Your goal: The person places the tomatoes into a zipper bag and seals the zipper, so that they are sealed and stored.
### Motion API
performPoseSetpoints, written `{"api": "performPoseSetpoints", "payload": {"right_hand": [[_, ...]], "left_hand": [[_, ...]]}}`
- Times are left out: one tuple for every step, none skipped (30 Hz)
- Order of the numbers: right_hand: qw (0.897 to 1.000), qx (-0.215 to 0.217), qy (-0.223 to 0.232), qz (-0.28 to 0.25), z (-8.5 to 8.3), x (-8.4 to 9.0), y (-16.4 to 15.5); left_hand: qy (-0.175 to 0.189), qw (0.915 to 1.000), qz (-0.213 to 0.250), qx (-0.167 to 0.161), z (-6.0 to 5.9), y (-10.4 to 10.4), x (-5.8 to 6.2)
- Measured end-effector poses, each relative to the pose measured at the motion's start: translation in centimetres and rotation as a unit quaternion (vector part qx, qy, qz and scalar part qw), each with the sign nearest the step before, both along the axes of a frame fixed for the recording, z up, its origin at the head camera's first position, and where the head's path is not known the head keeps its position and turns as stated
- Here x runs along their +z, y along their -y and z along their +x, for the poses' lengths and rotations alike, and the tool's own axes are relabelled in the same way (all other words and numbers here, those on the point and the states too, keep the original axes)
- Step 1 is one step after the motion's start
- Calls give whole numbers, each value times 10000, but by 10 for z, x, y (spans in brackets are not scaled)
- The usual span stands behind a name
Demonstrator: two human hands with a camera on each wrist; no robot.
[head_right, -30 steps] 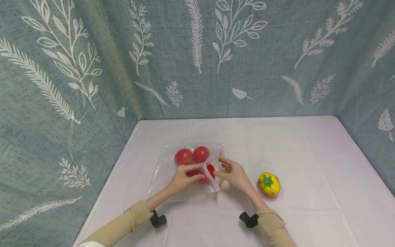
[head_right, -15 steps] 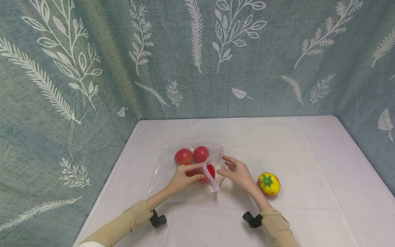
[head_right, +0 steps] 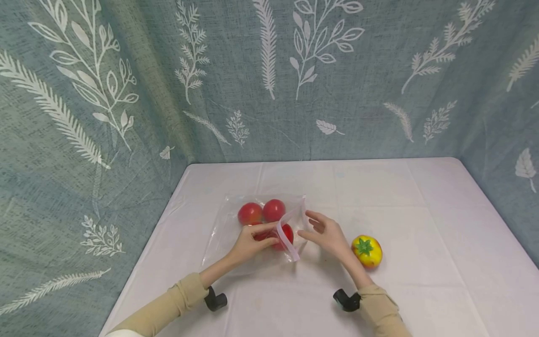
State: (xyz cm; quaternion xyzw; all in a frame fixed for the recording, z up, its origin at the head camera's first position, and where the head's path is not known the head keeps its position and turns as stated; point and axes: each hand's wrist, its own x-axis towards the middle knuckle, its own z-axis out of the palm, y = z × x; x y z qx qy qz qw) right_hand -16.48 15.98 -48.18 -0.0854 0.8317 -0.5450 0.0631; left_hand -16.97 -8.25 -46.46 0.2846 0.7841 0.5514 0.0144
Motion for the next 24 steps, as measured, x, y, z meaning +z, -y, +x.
{"api": "performPoseSetpoints", "payload": {"right_hand": [[10000,-12,0,-3,0,1,-1],[10000,-19,-9,-13,0,1,-1],[10000,-33,-29,-25,1,2,-1],[10000,-42,-58,-32,1,2,-2],[9999,-44,-89,-40,1,3,-2],[9999,-45,-126,-48,1,3,-3],[9998,-46,-162,-83,1,3,-3],[9997,-46,-208,-99,1,4,-4],[9996,-54,-242,-113,0,4,-5],[9996,-58,-261,-113,0,4,-5],[9995,-55,-283,-116,0,4,-6],[9995,-60,-307,-110,0,3,-7],[9995,-70,-309,-95,0,3,-8],[9994,-86,-320,-71,0,3,-9],[9994,-104,-320,-50,0,3,-10],[9994,-116,-320,-39,0,4,-11],[9994,-126,-324,-34,0,4,-11],[9994,-150,-315,-34,0,5,-12],[9994,-160,-295,-43,1,5,-13],[9995,-179,-270,-64,1,6,-14],[9995,-198,-234,-84,2,7,-14],[9995,-212,-197,-118,2,9,-15],[9995,-218,-169,-132,3,10,-16],[9995,-230,-155,-157,4,11,-17]], "left_hand": [[-4,10000,-3,5,0,0,0],[-10,10000,-10,11,0,0,0],[-15,10000,-13,16,0,0,0],[-12,10000,-18,18,0,0,0],[-11,10000,-17,21,0,0,0],[-15,10000,-14,21,-1,0,0],[-14,10000,-12,21,-1,0,0],[-10,10000,-7,18,-1,0,0],[-6,10000,2,14,-1,0,-1],[-3,10000,11,10,-1,0,-1],[-6,10000,19,9,-1,0,-1],[-13,10000,24,6,-1,0,-1],[-17,10000,26,4,-1,0,-1],[-23,10000,31,2,-1,0,-1],[-31,10000,31,2,-1,0,-1],[-38,10000,26,2,-1,0,-1],[-47,10000,19,4,-1,0,-1],[-53,10000,13,7,-1,0,-1],[-59,10000,4,11,-1,0,0],[-61,10000,-4,16,-1,0,0],[-62,10000,-14,20,0,0,0],[-62,10000,-22,27,0,0,0],[-63,10000,-30,37,0,0,0],[-62,10000,-37,43,0,0,0]]}}
